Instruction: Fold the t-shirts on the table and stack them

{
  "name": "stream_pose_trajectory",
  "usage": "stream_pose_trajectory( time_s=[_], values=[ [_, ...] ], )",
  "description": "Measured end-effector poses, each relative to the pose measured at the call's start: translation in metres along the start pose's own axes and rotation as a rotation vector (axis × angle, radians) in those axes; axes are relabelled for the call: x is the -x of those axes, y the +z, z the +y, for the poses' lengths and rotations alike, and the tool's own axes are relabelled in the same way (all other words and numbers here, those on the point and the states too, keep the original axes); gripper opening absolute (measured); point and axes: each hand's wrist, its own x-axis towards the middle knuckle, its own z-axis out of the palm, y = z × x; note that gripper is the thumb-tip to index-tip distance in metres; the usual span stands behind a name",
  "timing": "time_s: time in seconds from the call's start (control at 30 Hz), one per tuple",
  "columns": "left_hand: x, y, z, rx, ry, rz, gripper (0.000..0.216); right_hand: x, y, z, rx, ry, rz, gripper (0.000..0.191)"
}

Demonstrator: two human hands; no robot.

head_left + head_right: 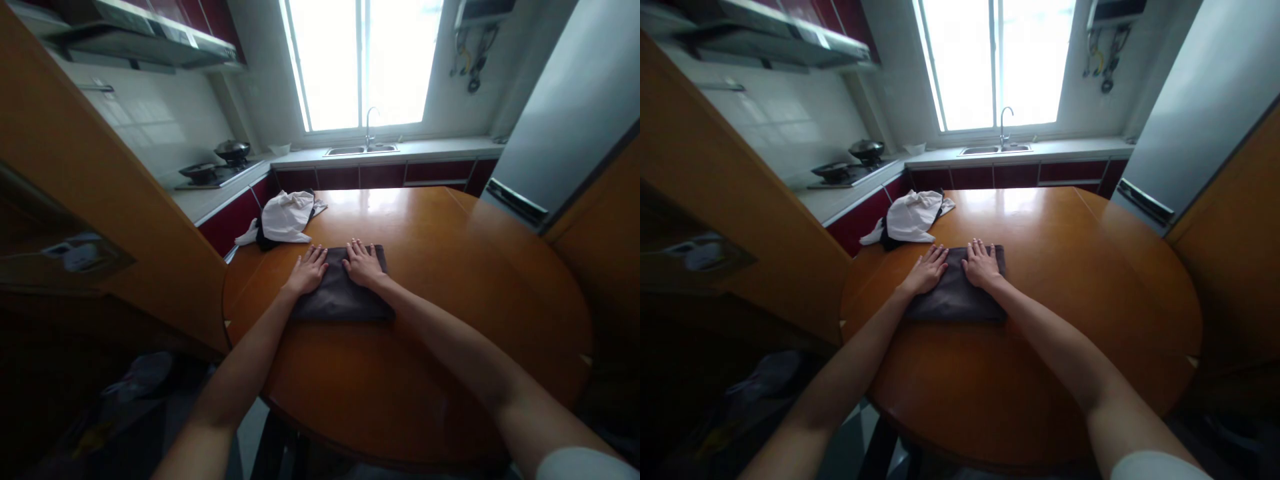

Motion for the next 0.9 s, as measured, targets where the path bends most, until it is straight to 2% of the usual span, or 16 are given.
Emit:
stream_pose_trajectory(
  time_s=[0.13, 0.27, 0.33, 0.4, 0.47, 0.57, 0.63, 0.7, 0.9],
  values=[
    [0.0, 0.001, -0.001, 0.012, -0.008, -0.011, 0.056, -0.008, 0.011, 0.035, -0.014, 0.136, -0.058, 0.075],
    [-0.002, 0.001, -0.002, 0.007, -0.013, -0.034, 0.056, -0.002, -0.001, 0.081, -0.039, 0.325, -0.079, 0.075],
    [-0.002, 0.001, -0.002, 0.007, -0.014, -0.039, 0.056, 0.012, -0.011, 0.093, -0.048, 0.347, -0.013, 0.071],
    [-0.002, 0.002, -0.003, 0.014, -0.01, -0.034, 0.056, 0.038, -0.019, 0.092, -0.077, 0.26, 0.123, 0.066],
    [-0.003, 0.004, -0.004, 0.022, 0.001, -0.022, 0.056, 0.072, -0.025, 0.082, -0.134, 0.037, 0.223, 0.061],
    [-0.005, 0.006, -0.006, 0.018, 0.014, -0.002, 0.056, 0.124, -0.028, 0.061, -0.157, -0.368, 0.168, 0.068],
    [-0.006, 0.007, -0.007, -0.003, 0.018, 0.004, 0.056, 0.145, -0.027, 0.049, -0.158, -0.478, 0.104, 0.076],
    [-0.006, 0.008, -0.008, -0.039, 0.018, 0.002, 0.057, 0.153, -0.024, 0.043, -0.187, -0.472, 0.083, 0.081],
    [-0.007, 0.009, -0.009, -0.14, 0.021, 0.009, 0.058, 0.137, -0.011, 0.042, -0.365, -0.265, 0.157, 0.091]
  ],
)
